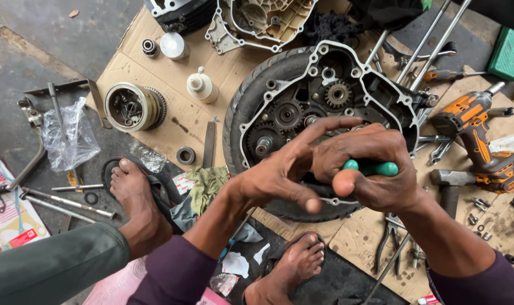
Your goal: Repairing a motorcycle engine by manipulating internal gears and components using pliers and other tools.
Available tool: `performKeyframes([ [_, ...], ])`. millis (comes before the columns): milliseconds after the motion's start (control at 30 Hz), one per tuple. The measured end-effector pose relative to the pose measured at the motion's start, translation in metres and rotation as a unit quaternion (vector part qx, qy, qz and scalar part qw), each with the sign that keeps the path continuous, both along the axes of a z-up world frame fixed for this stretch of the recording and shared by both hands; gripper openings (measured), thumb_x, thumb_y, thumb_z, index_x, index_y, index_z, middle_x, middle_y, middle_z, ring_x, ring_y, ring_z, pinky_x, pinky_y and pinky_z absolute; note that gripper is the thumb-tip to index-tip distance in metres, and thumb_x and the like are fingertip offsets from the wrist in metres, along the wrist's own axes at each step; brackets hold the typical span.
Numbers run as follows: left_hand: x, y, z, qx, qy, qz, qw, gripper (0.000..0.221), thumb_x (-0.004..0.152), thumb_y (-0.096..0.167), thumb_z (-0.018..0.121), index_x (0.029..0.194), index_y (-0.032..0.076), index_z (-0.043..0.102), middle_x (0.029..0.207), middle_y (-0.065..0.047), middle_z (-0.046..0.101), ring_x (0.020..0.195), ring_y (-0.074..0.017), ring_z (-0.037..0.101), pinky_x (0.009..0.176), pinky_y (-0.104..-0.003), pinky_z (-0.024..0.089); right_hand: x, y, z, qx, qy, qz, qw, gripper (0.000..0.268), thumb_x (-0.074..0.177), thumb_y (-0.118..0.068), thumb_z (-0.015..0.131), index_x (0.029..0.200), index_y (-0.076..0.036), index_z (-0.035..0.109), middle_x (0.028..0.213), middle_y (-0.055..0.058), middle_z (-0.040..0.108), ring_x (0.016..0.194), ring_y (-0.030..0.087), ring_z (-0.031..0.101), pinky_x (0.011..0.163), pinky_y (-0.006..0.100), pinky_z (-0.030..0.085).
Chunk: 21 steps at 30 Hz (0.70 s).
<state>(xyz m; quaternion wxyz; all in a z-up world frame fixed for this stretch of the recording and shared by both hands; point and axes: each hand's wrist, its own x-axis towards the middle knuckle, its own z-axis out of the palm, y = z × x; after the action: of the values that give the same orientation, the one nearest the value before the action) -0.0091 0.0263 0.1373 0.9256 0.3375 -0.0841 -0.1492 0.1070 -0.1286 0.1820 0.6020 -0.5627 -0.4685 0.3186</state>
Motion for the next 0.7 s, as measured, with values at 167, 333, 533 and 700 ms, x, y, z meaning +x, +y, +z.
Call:
performKeyframes([
  [167,0.003,-0.023,-0.031,0.146,-0.041,0.088,0.984,0.096,0.083,0.057,0.088,0.149,-0.001,0.051,0.141,-0.011,0.056,0.135,-0.0217,0.052,0.126,-0.034,0.039,0.0,-0.008,0.002,-0.037,-0.01,-0.004,0.999,0.044,0.106,-0.035,0.067,0.076,-0.003,0.064,0.072,0.004,0.068,0.068,0.018,0.07,0.08,0.036,0.059],
  [333,0.002,-0.036,-0.027,0.184,-0.025,0.139,0.973,0.09,0.084,0.065,0.08,0.14,-0.002,0.059,0.129,-0.009,0.062,0.121,-0.0197,0.058,0.113,-0.033,0.044,-0.005,-0.008,0.003,-0.032,0.037,-0.043,0.998,0.038,0.109,-0.022,0.06,0.079,0.002,0.063,0.07,0.006,0.065,0.064,0.018,0.065,0.072,0.034,0.057],
  [533,-0.001,-0.043,-0.026,0.154,0.001,0.153,0.976,0.091,0.083,0.065,0.082,0.141,-0.001,0.057,0.133,-0.008,0.064,0.123,-0.0192,0.058,0.116,-0.033,0.045,-0.006,-0.009,0.003,-0.032,0.069,-0.037,0.996,0.041,0.108,-0.021,0.061,0.074,0.001,0.058,0.064,0.006,0.06,0.056,0.015,0.06,0.062,0.031,0.052],
  [700,-0.005,-0.017,-0.015,0.203,0.015,0.105,0.974,0.085,0.084,0.047,0.083,0.148,0.0,0.052,0.139,-0.009,0.061,0.135,-0.0223,0.056,0.119,-0.036,0.043,-0.002,-0.008,0.003,-0.027,0.048,-0.026,0.998,0.045,0.11,-0.023,0.059,0.072,0.002,0.058,0.068,0.006,0.062,0.057,0.014,0.06,0.061,0.032,0.053],
])
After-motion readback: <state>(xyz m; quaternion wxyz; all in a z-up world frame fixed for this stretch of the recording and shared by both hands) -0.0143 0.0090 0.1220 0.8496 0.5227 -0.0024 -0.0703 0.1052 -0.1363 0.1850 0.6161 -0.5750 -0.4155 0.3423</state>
